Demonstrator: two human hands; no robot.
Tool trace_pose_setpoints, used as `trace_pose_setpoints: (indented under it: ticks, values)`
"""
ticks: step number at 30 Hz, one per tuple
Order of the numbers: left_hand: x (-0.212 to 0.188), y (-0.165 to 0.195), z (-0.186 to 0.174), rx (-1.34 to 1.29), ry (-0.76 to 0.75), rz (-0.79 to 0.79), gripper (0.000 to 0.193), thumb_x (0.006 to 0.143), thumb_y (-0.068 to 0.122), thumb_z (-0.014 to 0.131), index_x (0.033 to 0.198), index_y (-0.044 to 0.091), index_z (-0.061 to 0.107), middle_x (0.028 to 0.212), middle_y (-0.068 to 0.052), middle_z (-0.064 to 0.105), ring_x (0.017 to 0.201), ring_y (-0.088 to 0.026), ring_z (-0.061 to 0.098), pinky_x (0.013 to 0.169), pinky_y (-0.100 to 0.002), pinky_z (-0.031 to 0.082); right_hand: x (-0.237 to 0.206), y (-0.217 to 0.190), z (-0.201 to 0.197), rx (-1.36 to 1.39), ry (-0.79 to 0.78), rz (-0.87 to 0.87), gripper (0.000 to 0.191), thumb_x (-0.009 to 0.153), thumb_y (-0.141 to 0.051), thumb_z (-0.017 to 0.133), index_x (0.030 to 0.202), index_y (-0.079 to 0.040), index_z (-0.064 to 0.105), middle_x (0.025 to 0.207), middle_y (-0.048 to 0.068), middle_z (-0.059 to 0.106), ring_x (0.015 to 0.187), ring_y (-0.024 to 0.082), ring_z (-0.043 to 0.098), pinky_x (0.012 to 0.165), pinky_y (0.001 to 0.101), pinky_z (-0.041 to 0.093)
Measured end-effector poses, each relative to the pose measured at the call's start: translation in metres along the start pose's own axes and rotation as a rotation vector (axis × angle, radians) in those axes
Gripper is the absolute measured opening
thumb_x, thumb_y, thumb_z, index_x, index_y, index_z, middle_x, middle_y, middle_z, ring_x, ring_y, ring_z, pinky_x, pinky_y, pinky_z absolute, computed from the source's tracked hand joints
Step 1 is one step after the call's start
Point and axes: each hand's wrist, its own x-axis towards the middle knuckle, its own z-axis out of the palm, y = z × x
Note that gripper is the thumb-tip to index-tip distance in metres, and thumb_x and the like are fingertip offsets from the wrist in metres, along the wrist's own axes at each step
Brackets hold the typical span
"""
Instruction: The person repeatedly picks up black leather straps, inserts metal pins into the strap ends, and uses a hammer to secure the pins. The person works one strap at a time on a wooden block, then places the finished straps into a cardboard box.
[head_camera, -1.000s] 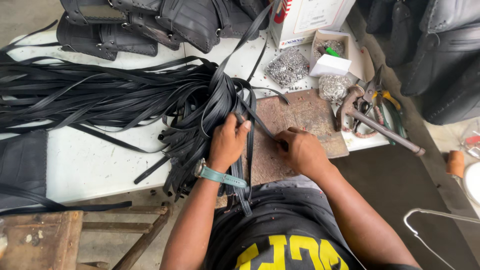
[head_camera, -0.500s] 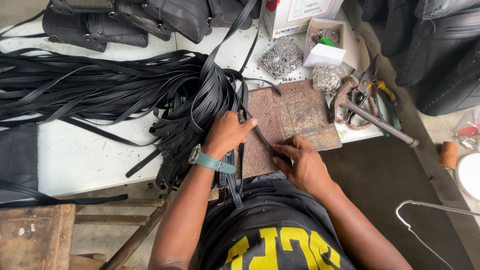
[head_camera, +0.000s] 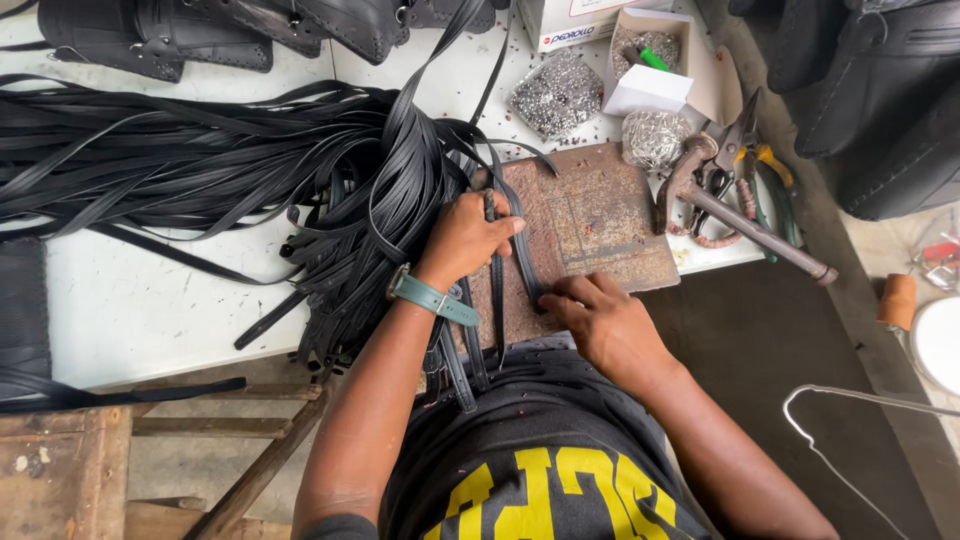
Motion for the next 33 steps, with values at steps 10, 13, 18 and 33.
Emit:
trace_pose_setpoints:
  ticks: [10, 13, 18, 33]
  values:
    - [-0.076, 0.030, 0.013, 0.502, -0.180, 0.361, 0.020, 0.082, 0.020, 0.080, 0.086, 0.002, 0.073, 0.075, -0.020, 0.073, 0.073, -0.034, 0.075, 0.068, -0.045, 0.059, 0.024, 0.010, -0.010, -0.018, -0.207, 0.050, 0.016, 0.082, -0.021, 0.074, 0.095, -0.011, 0.075, 0.102, 0.004, 0.069, 0.093, 0.029, 0.066, 0.074, 0.0413, 0.056]
    - [-0.080, 0.025, 0.025, 0.567, -0.177, 0.370, 0.026, 0.081, 0.022, 0.082, 0.088, 0.000, 0.071, 0.079, -0.024, 0.071, 0.080, -0.041, 0.073, 0.072, -0.049, 0.058, 0.022, 0.012, -0.007, 0.028, -0.165, 0.043, 0.016, 0.083, -0.018, 0.073, 0.096, -0.010, 0.076, 0.103, 0.006, 0.069, 0.095, 0.030, 0.067, 0.077, 0.0419, 0.056]
    - [-0.083, 0.017, 0.021, 0.463, -0.191, 0.366, 0.029, 0.079, 0.017, 0.082, 0.097, -0.001, 0.069, 0.083, -0.024, 0.072, 0.082, -0.040, 0.073, 0.072, -0.048, 0.059, 0.016, 0.015, -0.006, 0.196, -0.178, 0.139, 0.020, 0.084, -0.012, 0.073, 0.103, -0.009, 0.078, 0.105, 0.011, 0.067, 0.096, 0.032, 0.068, 0.082, 0.0418, 0.056]
    - [-0.073, -0.004, 0.030, 0.689, -0.169, 0.571, 0.009, 0.085, 0.008, 0.068, 0.088, 0.000, 0.068, 0.074, -0.021, 0.071, 0.069, -0.037, 0.073, 0.064, -0.046, 0.060, 0.016, 0.009, -0.011, 0.197, -0.195, 0.201, 0.026, 0.082, -0.018, 0.077, 0.107, -0.009, 0.078, 0.110, 0.011, 0.067, 0.097, 0.032, 0.069, 0.084, 0.0418, 0.056]
